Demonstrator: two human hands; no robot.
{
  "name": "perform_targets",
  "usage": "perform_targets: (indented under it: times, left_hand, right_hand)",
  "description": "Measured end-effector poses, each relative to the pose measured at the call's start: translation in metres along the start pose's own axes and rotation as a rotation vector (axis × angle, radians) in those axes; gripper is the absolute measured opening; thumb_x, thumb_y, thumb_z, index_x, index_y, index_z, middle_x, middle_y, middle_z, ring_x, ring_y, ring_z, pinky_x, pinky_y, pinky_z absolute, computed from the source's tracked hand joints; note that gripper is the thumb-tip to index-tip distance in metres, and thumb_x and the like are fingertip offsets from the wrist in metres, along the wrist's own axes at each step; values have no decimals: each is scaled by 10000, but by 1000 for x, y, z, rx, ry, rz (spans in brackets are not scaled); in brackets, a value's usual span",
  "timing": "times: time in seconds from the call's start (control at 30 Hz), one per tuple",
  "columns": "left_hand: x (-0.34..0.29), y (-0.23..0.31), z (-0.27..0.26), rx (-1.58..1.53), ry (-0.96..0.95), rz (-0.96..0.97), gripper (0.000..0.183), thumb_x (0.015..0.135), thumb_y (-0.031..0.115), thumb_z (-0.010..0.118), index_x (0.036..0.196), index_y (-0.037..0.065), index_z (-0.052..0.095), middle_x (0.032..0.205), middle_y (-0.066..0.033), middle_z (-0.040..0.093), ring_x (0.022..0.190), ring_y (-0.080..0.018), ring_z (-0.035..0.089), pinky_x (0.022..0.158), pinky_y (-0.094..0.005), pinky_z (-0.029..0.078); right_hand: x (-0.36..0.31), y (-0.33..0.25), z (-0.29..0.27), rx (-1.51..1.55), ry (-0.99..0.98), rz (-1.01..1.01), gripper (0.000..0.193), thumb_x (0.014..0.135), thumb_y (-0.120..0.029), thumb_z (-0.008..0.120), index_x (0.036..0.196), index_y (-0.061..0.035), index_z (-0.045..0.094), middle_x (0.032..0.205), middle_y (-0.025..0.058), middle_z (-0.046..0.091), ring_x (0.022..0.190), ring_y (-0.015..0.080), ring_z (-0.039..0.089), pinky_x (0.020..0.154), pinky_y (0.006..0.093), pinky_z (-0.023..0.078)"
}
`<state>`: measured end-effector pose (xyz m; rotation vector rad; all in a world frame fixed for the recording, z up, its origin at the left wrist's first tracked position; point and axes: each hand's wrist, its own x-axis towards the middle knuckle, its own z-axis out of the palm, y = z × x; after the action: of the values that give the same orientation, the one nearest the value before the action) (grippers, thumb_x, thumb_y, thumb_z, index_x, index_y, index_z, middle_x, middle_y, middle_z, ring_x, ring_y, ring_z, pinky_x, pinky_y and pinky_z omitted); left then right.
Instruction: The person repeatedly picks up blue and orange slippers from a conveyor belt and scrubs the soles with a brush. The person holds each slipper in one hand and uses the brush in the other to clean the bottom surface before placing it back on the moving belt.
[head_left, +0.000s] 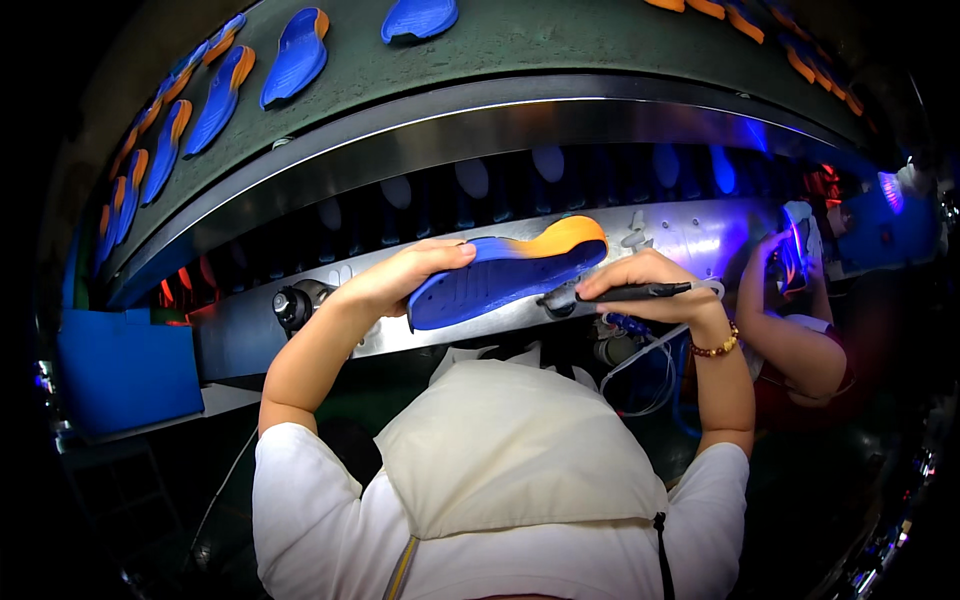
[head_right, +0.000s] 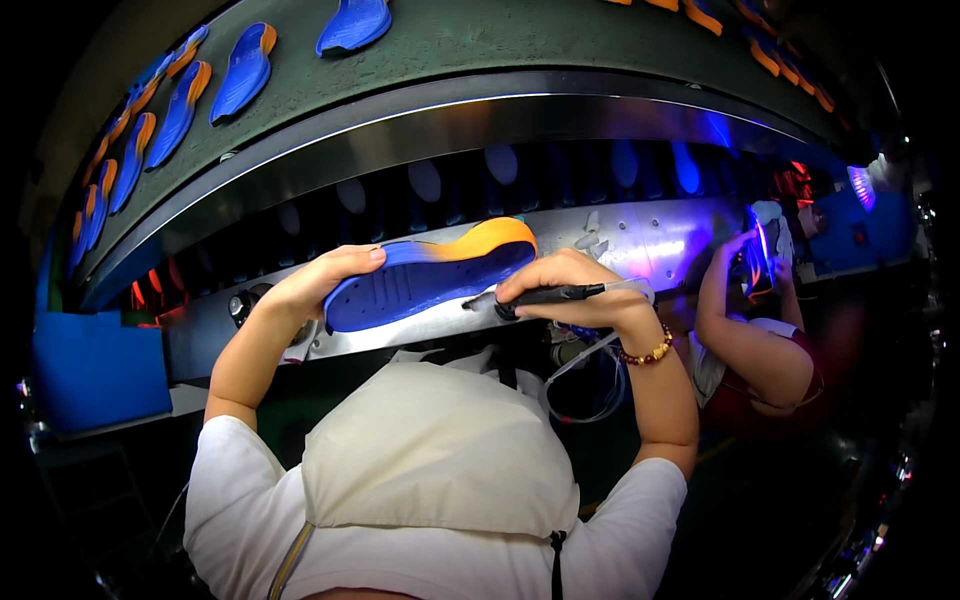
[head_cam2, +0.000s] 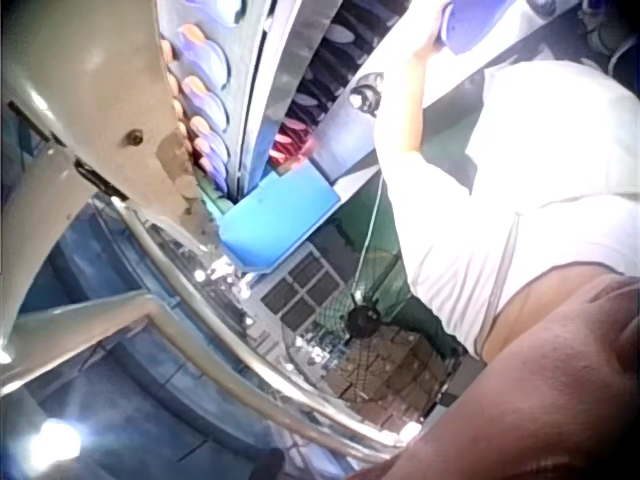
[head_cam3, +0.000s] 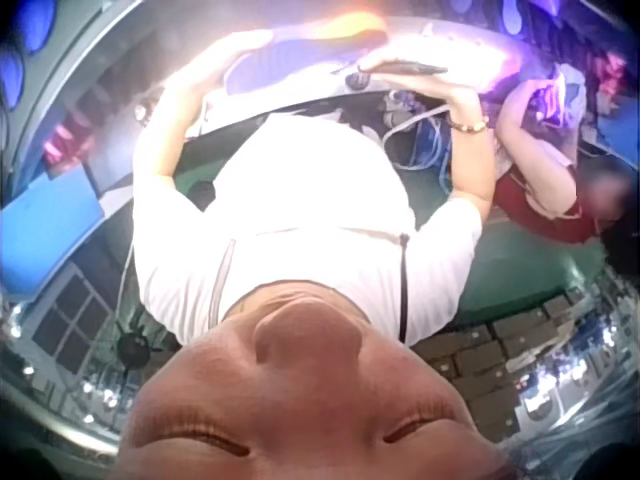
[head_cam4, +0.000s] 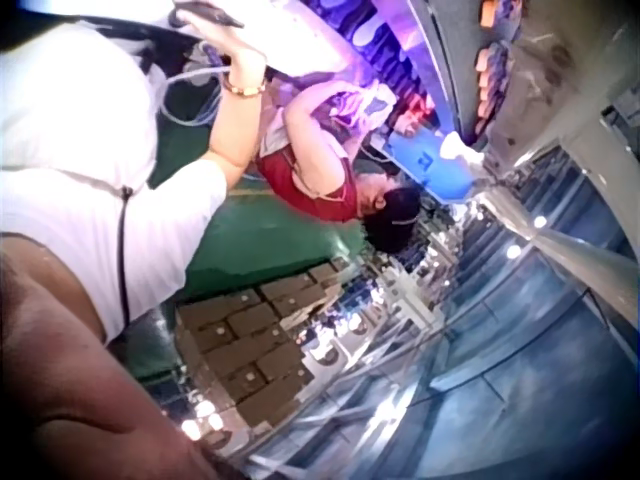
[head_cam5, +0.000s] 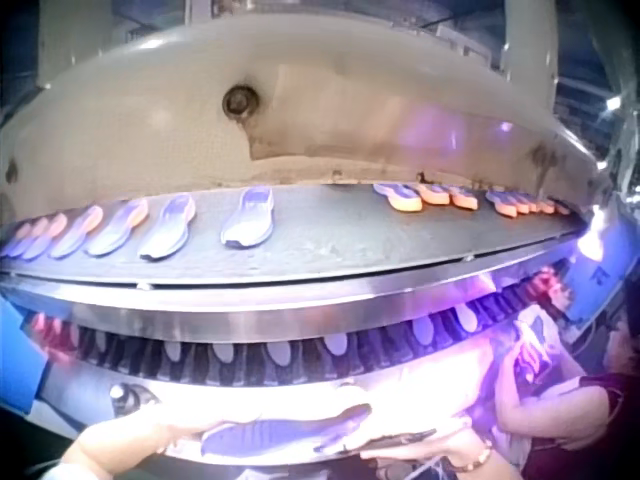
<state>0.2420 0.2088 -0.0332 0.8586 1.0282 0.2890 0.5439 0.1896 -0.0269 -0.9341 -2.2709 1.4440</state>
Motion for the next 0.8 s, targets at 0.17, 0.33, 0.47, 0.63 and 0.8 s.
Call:
perform_targets:
  times: [0.17, 0.33, 0.47, 0.63, 0.8]
  left_hand:
    - [18, -16, 5, -522, -372, 76, 604, 836, 361, 495, 1306, 14, 341, 1250, -177, 451, 1049, -267, 524, 911, -367, 421]
    - [45, -41, 15, -738, -373, 47, 562, 819, 375, 500, 1285, 86, 380, 1202, -185, 479, 1041, -345, 525, 806, -565, 447]
    - [50, -47, 21, -782, -379, 27, 539, 820, 367, 507, 1256, 67, 402, 1166, -190, 508, 1006, -352, 549, 809, -583, 435]
    - [76, -48, 23, -726, -324, 6, 539, 831, 355, 503, 1253, 36, 400, 1153, -182, 520, 1005, -312, 557, 813, -515, 464]
    - [57, 0, 37, -443, -310, 318, 637, 822, 381, 460, 1317, 8, 311, 1242, -222, 441, 1069, -332, 517, 848, -423, 473]
  right_hand:
    - [10, -32, 21, 478, 274, 133, 221, 747, -41, 649, 963, 2, 644, 816, 79, 659, 647, 69, 588, 599, 207, 487]
    - [19, 11, 35, 399, 619, 161, 160, 778, -94, 619, 901, 4, 652, 699, 35, 622, 527, 46, 521, 483, 169, 419]
    - [12, 52, 41, 243, 1130, 250, 123, 798, -62, 590, 887, 1, 647, 682, 23, 601, 500, 45, 484, 450, 176, 386]
    - [17, 21, 98, -7, 1028, -22, 180, 745, -42, 643, 911, 28, 638, 840, 98, 654, 614, 84, 569, 523, 187, 429]
    - [-49, 14, 79, 796, 867, -34, 179, 806, -72, 541, 890, 59, 628, 813, 150, 641, 489, 72, 513, 430, 183, 395]
